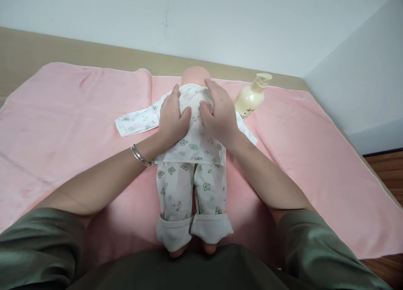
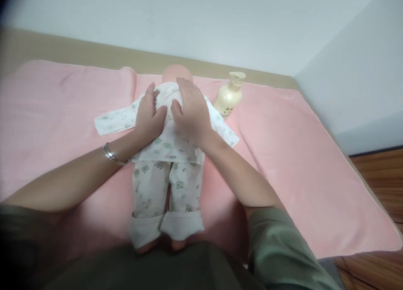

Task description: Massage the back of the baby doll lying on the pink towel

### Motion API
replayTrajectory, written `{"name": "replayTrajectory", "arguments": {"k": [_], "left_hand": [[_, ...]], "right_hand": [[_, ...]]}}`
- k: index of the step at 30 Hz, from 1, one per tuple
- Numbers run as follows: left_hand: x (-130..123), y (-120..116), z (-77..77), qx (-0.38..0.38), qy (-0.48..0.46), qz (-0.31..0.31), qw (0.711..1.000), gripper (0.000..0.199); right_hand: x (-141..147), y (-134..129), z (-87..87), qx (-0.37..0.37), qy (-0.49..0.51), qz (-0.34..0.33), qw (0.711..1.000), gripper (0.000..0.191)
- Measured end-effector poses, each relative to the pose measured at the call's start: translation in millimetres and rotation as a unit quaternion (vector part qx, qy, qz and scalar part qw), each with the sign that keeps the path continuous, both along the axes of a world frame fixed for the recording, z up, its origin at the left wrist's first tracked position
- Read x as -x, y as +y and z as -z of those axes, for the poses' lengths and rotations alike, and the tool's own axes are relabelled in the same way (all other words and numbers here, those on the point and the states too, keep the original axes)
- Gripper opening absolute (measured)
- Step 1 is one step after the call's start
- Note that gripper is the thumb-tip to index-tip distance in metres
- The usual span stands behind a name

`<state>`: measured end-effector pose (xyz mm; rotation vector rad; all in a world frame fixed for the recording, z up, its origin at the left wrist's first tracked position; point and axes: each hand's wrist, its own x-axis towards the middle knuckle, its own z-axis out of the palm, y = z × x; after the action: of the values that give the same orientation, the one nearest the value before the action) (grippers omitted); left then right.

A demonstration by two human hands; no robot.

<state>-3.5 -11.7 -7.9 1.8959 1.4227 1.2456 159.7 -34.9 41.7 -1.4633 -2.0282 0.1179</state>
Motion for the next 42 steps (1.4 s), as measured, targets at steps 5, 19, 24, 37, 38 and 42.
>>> {"name": "replayTrajectory", "arguments": {"k": [5, 19, 24, 37, 38, 42], "left_hand": [[0.1, 0.8, 1.5, -0.006, -0.008, -0.003, 1.000, 0.075], [-0.2, 0.4, 2.9, -0.022, -0.003, -0.001, 1.000, 0.066], [8.9, 13.0, -2.2, -0.016, 0.039, 0.010, 0.999, 0.060], [-6.4, 5.2, -52.4, 0.032, -0.082, 0.037, 0.995, 0.051], [-16.7, 6.5, -59.6, 0.049, -0.119, 0.064, 0.990, 0.048], [-60.1, 8.5, -100.7, 0.204, -0.233, 0.198, 0.930, 0.058]], "right_hand": [[6.4, 3.0, 11.6, 0.042, -0.066, -0.038, 0.996, 0.057], [11.5, -5.9, 2.4, 0.025, -0.069, 0.012, 0.997, 0.054], [6.5, -1.9, 0.1, 0.062, -0.075, -0.051, 0.994, 0.046], [-107.8, 1.6, -93.8, -0.143, 0.114, 0.152, 0.971, 0.050], [-116.5, 5.1, -94.1, -0.141, 0.125, 0.161, 0.969, 0.053], [-132.3, 12.8, -94.1, -0.126, 0.130, 0.197, 0.964, 0.072]]}}
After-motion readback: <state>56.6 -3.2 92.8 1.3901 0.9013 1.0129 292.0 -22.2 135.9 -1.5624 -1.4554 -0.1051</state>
